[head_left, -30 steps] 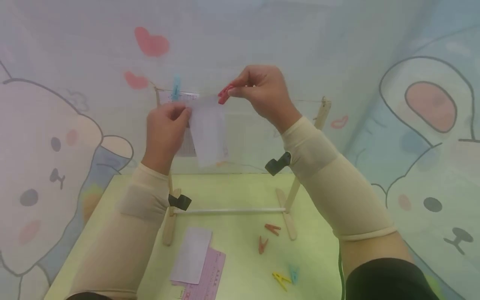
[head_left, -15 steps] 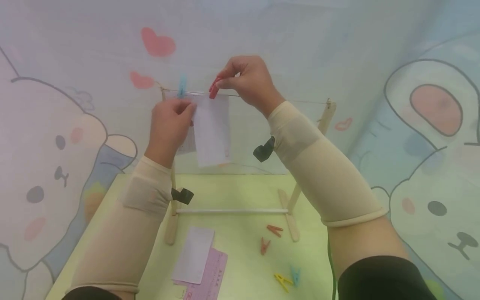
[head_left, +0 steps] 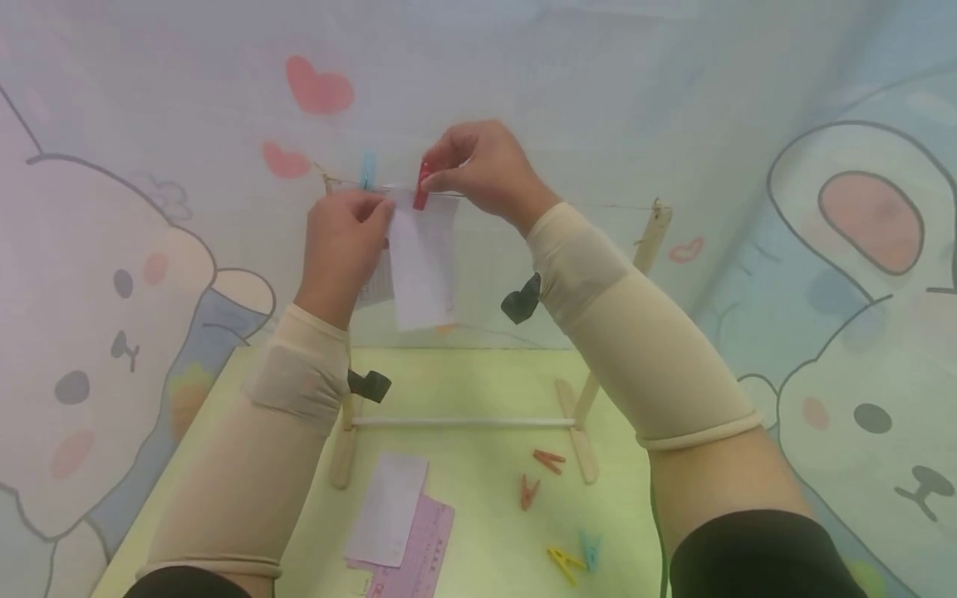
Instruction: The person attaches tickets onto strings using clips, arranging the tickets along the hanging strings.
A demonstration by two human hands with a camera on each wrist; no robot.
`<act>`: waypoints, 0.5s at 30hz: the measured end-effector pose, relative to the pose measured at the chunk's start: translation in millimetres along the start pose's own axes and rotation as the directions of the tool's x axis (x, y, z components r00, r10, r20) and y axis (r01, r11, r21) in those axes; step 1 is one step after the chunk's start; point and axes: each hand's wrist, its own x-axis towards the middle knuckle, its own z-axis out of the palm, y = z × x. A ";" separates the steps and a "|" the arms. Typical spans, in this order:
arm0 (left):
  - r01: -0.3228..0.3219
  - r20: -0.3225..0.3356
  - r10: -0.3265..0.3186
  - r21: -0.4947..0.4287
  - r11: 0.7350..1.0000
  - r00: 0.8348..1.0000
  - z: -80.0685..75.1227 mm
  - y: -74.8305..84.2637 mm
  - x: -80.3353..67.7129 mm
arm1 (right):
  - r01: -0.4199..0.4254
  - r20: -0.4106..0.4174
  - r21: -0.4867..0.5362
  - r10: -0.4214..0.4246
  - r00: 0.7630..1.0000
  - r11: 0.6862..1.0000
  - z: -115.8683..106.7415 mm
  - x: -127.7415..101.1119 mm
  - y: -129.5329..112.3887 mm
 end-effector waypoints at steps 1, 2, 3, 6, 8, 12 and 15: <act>0.000 -0.002 0.000 -0.002 1.000 1.000 0.3 0.1 -0.3 | -0.009 0.011 -0.013 0.009 1.000 1.000 0.0 -0.1 0.1; -0.001 -0.004 0.001 -0.005 1.000 1.000 0.6 0.1 -0.6 | -0.015 0.023 -0.025 0.016 1.000 1.000 0.0 0.0 0.4; -0.005 -0.007 0.005 -0.007 1.000 1.000 0.9 -0.2 -0.8 | -0.020 0.033 -0.033 0.021 0.999 0.999 -0.3 -0.1 0.8; -0.022 -0.014 0.022 -0.013 1.000 1.000 1.6 -1.3 -1.8 | -0.031 0.062 -0.065 0.035 0.997 0.997 -1.8 -0.9 1.7; -0.032 -0.022 0.032 -0.007 0.999 0.999 1.9 -2.5 -2.2 | -0.030 0.075 -0.089 0.037 0.996 0.996 -3.0 -1.2 2.3; -0.058 -0.048 0.059 0.015 0.998 0.997 2.4 -6.0 -2.9 | -0.016 0.087 -0.120 0.027 0.996 0.993 -4.9 -2.1 4.4; -0.094 -0.088 0.097 0.038 0.995 0.991 2.7 -10.5 -3.8 | 0.009 0.081 -0.142 0.002 0.997 0.990 -6.9 -3.5 7.0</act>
